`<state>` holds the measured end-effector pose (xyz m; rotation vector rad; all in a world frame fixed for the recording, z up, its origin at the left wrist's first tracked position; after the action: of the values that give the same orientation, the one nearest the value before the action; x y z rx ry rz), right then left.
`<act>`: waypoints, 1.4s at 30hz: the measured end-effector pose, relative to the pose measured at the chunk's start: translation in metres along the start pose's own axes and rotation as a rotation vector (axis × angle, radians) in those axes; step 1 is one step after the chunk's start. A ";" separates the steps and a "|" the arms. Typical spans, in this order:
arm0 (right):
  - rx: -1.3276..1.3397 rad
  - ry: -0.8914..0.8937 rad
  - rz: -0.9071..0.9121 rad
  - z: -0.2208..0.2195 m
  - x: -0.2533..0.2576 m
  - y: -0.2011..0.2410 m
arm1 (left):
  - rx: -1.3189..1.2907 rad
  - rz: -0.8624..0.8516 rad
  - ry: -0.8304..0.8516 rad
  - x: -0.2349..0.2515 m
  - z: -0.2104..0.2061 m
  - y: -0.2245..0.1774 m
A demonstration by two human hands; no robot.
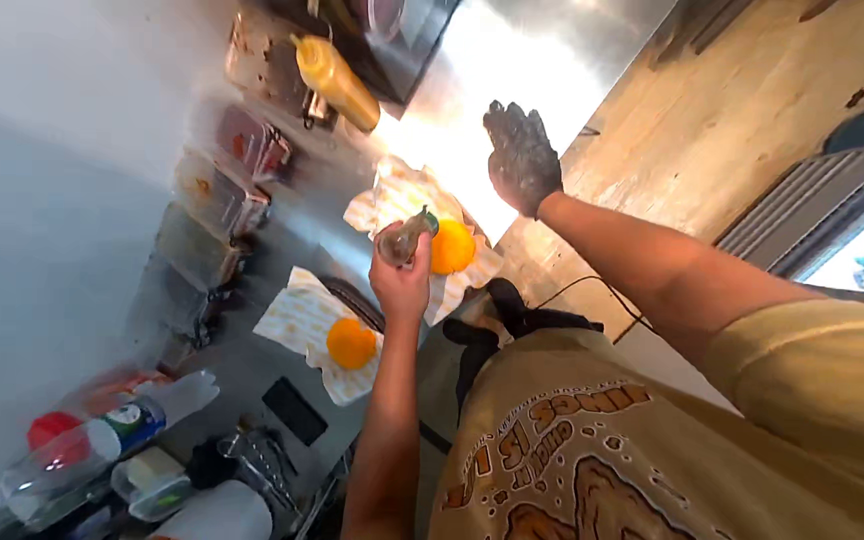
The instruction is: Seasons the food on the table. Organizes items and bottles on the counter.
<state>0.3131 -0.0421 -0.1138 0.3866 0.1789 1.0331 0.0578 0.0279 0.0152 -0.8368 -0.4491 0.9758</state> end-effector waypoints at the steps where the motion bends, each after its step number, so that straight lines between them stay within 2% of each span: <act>1: -0.002 -0.011 -0.001 0.003 0.006 -0.004 | -0.012 -0.009 -0.020 0.003 0.001 0.002; 3: 0.022 0.033 -0.007 -0.008 -0.017 0.004 | 0.035 0.065 0.033 -0.015 0.008 0.015; 6: -0.007 -0.013 0.002 0.002 0.005 -0.004 | 0.012 -0.008 -0.051 -0.014 0.020 0.007; 8: 0.002 0.002 0.006 -0.008 -0.013 0.001 | 0.105 0.034 0.005 -0.034 0.023 0.019; 12: -0.022 -0.024 0.005 0.000 0.005 -0.006 | 0.039 0.028 -0.062 -0.038 0.025 0.022; 14: 0.005 0.018 -0.004 -0.006 -0.014 0.003 | 0.081 0.080 -0.004 -0.054 0.025 0.029; 17: -0.022 -0.011 -0.004 0.004 0.008 -0.005 | -0.010 0.022 -0.067 -0.045 0.023 0.018; 19: -0.007 0.032 -0.012 -0.005 -0.012 0.002 | 0.052 0.066 0.004 -0.058 0.020 0.018; 22: -0.041 -0.013 -0.008 0.004 0.007 -0.003 | -0.007 0.019 -0.017 -0.035 0.013 0.000; 25: -0.014 0.043 -0.023 -0.008 -0.013 0.000 | 0.056 0.057 0.040 -0.029 0.001 -0.004; 27: -0.014 -0.012 -0.012 0.001 0.003 -0.001 | 0.003 0.005 -0.003 -0.017 -0.002 -0.014; 30: -0.022 0.005 -0.024 -0.004 -0.006 -0.001 | 0.012 0.070 0.083 -0.023 -0.013 -0.005; 33: -0.022 -0.012 -0.016 0.003 0.007 -0.003 | -0.012 -0.038 0.068 -0.024 -0.014 -0.015; 36: -0.001 0.019 -0.017 -0.005 -0.010 0.003 | 0.033 0.007 0.141 -0.048 -0.011 -0.007; 38: -0.021 -0.030 -0.004 0.007 0.009 -0.004 | -0.026 -0.061 0.127 -0.040 -0.012 -0.012; 40: -0.008 0.017 -0.013 -0.001 -0.008 0.002 | 0.007 -0.026 0.190 -0.059 -0.008 0.001; 42: -0.007 -0.008 -0.006 0.005 -0.001 0.004 | -0.001 -0.020 0.151 -0.054 0.000 0.009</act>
<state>0.3112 -0.0423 -0.1082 0.3841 0.1691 1.0254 0.0257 -0.0160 0.0095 -0.8983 -0.3282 0.8869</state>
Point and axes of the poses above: each hand's wrist, its own x-axis towards the middle knuckle, its own z-axis out of the back of the hand, y = z × x, the point moved 10 cm from there along x, towards the middle knuckle, and after that the axes turned 4 degrees about z, right-handed, at the moved point
